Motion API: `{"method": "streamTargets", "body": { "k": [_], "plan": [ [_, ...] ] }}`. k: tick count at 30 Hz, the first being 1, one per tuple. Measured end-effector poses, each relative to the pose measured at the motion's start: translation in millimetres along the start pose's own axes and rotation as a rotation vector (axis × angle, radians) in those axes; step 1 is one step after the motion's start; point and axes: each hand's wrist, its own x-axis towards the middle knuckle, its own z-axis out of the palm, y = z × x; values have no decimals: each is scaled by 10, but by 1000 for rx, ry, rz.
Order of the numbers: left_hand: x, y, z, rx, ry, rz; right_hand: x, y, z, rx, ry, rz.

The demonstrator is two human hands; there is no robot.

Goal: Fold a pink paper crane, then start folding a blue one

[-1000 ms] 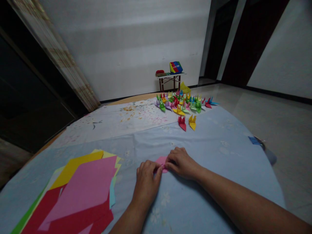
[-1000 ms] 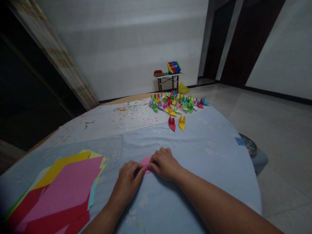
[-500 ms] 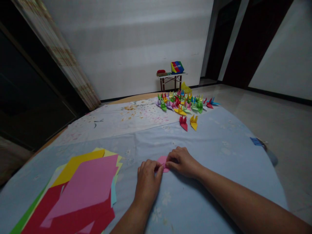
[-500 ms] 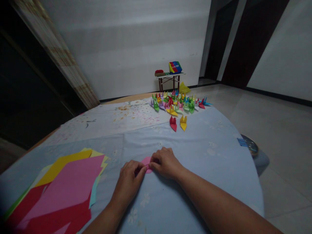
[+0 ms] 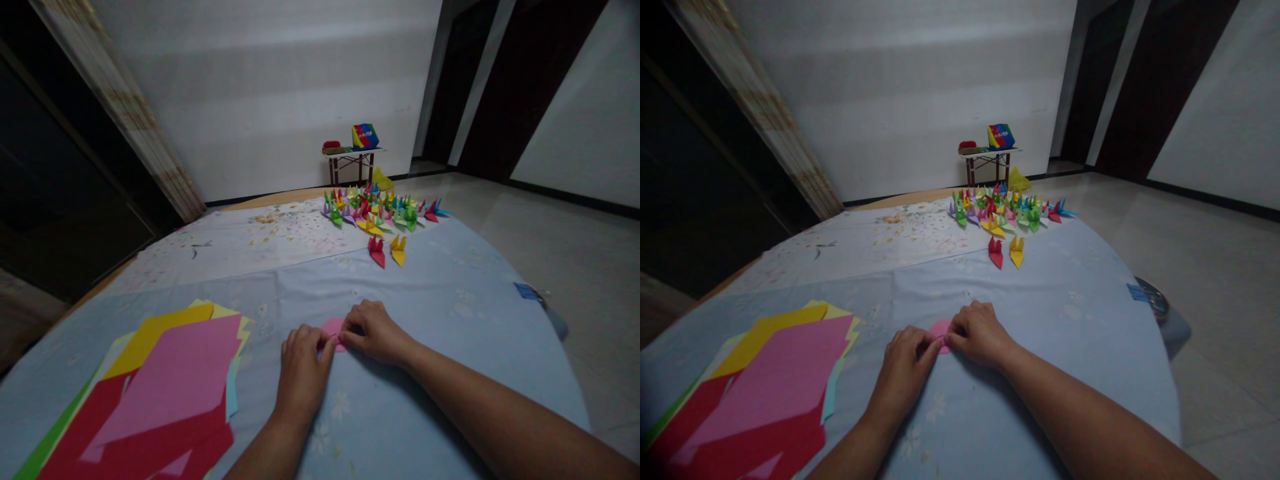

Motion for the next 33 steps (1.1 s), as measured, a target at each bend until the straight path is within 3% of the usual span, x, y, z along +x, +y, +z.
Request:
{"method": "streamTargets", "body": {
  "k": [13,33],
  "plan": [
    [9,-5,3,6,-6,-20,3,-50,-19,29,-16,70],
    [48,-47,-98,-99,-93,-13,-17,108,-166,-9,-65,188]
  ]
}}
